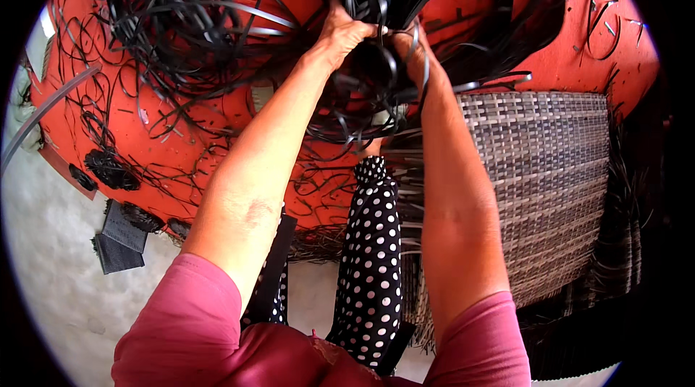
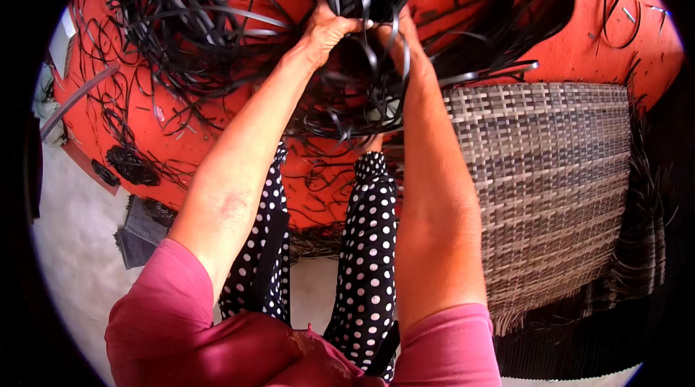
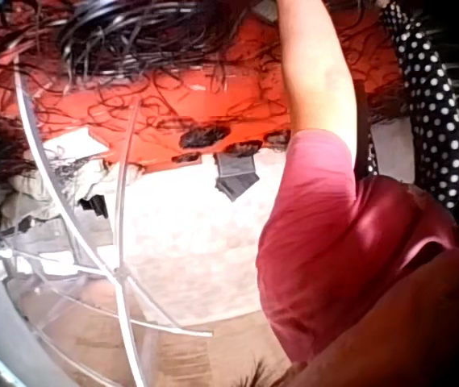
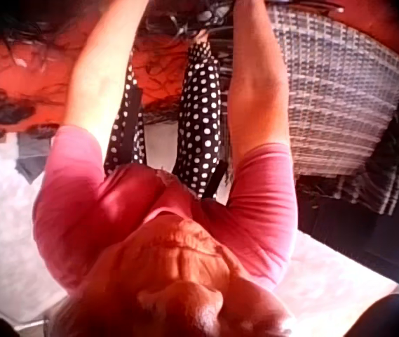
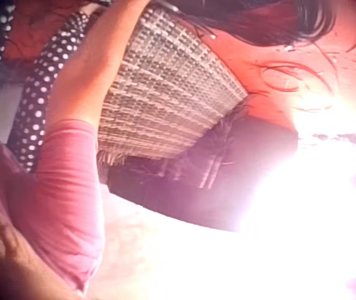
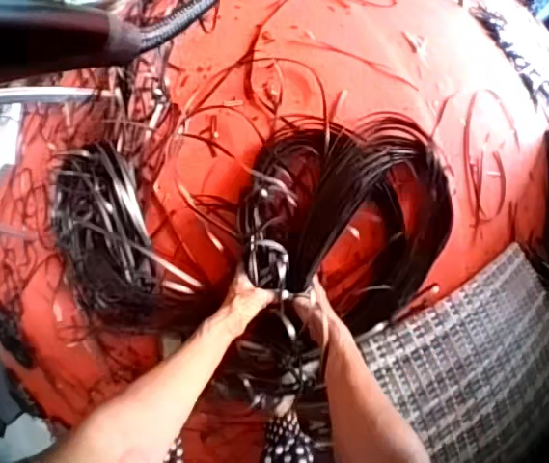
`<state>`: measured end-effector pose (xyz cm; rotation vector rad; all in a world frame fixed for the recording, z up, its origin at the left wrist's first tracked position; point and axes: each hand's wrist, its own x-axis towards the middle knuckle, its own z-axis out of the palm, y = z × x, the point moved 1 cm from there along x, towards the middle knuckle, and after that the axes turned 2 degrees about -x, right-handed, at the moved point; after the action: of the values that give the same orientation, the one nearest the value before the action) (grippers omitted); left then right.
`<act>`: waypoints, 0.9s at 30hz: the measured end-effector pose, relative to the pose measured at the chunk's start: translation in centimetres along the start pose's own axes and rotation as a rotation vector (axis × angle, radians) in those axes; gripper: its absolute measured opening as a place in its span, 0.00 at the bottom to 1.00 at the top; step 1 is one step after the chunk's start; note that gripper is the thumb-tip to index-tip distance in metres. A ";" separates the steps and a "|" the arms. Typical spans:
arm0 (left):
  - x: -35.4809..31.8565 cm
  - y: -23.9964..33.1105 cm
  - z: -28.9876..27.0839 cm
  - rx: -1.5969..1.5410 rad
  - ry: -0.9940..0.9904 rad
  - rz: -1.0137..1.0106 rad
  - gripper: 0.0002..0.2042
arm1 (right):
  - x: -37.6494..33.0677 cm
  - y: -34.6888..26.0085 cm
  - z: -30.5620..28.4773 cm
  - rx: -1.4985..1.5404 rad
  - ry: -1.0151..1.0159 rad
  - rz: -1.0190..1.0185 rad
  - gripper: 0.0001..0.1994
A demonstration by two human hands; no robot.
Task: The person gathers and organizes black plastic strips from a red floor, separating tangled pieces and placing them into neat bundles. They repeatedly pick up, untangle, and stack the strips while another person works nearby.
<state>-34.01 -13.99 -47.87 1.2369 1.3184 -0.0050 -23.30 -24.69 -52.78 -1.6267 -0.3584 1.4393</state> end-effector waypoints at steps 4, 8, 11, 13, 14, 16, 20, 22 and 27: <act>-8.5 3.4 -5.5 -0.101 -0.323 -0.455 0.15 | -9.7 -5.5 3.9 0.135 -0.115 0.273 0.18; -18.6 5.9 -11.4 -0.297 -0.392 -0.345 0.14 | -19.3 -11.7 8.4 0.193 -0.217 0.296 0.11; -25.5 11.7 -15.1 -0.358 -0.463 -0.256 0.14 | -25.6 -18.6 11.9 0.330 -0.146 0.472 0.10; -29.2 13.6 -17.5 -0.267 -0.534 -0.234 0.15 | -29.7 -23.4 13.7 0.265 -0.111 0.431 0.10; -30.8 14.1 -18.5 -0.151 -0.587 -0.223 0.14 | -31.9 -25.6 14.4 0.304 -0.070 0.542 0.10; -34.6 15.1 -20.2 -0.073 -0.601 -0.199 0.10 | -35.9 -27.3 16.0 0.441 -0.043 0.575 0.14; -42.1 17.9 -24.6 -0.045 -0.624 -0.116 0.07 | -43.9 -30.0 21.4 0.780 -0.021 0.535 0.12; -45.3 16.0 -27.2 0.099 -0.655 -0.028 0.07 | -47.0 -28.9 24.7 0.741 0.032 0.511 0.09; -53.7 14.9 -35.0 0.135 -0.579 -0.083 0.12 | -54.3 -30.5 33.8 0.802 -0.038 0.493 0.06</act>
<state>-67.92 -17.29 8.45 1.1737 0.8689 -0.4839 -58.53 -32.58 8.21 -1.0461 0.5855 1.6687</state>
